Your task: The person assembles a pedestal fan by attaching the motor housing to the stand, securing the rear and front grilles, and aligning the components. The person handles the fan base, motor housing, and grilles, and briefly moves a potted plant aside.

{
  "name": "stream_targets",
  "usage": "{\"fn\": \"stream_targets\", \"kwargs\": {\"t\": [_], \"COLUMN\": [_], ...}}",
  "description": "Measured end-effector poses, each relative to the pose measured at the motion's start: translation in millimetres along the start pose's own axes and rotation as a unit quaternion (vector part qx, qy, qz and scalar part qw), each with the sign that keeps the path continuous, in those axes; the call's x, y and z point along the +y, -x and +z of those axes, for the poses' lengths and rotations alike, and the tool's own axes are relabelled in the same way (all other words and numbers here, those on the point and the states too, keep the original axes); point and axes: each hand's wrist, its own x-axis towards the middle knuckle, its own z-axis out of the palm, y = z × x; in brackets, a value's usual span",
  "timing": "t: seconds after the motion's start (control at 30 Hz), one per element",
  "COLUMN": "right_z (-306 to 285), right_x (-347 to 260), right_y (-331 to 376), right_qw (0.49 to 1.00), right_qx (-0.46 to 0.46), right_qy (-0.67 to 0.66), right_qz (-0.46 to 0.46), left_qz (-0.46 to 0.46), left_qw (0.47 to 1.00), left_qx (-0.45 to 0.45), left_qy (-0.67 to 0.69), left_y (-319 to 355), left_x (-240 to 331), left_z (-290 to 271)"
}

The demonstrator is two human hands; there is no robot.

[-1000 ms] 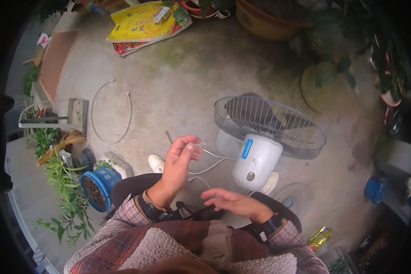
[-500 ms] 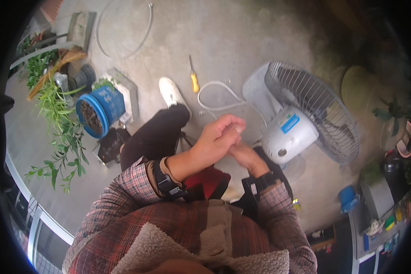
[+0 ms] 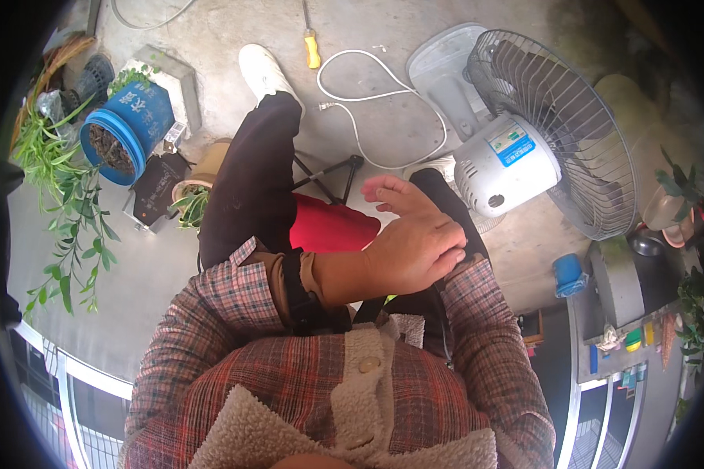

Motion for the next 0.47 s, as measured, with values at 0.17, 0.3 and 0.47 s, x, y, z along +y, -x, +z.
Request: {"fn": "stream_targets", "kwargs": {"t": [0.17,0.3,0.47], "right_z": [16.8,22.2,59.1], "right_x": [44.2,10.3,-27.0], "right_y": [32.8,86.2,158.1], "right_qw": [0.95,0.997,0.988], "right_qx": [0.056,0.073,0.147], "right_qy": [-0.012,-0.008,0.005], "right_qz": [-0.308,0.009,0.038], "left_qz": [0.021,-0.07,-0.087], "left_qw": [0.998,0.979,0.948], "left_qx": [0.066,0.159,0.249], "left_qy": [-0.006,0.103,0.177], "left_y": [-8.0,-17.7,12.8], "left_x": [-8.7,-12.4,11.5], "left_z": [0.1,-37.8,-116.8]}}
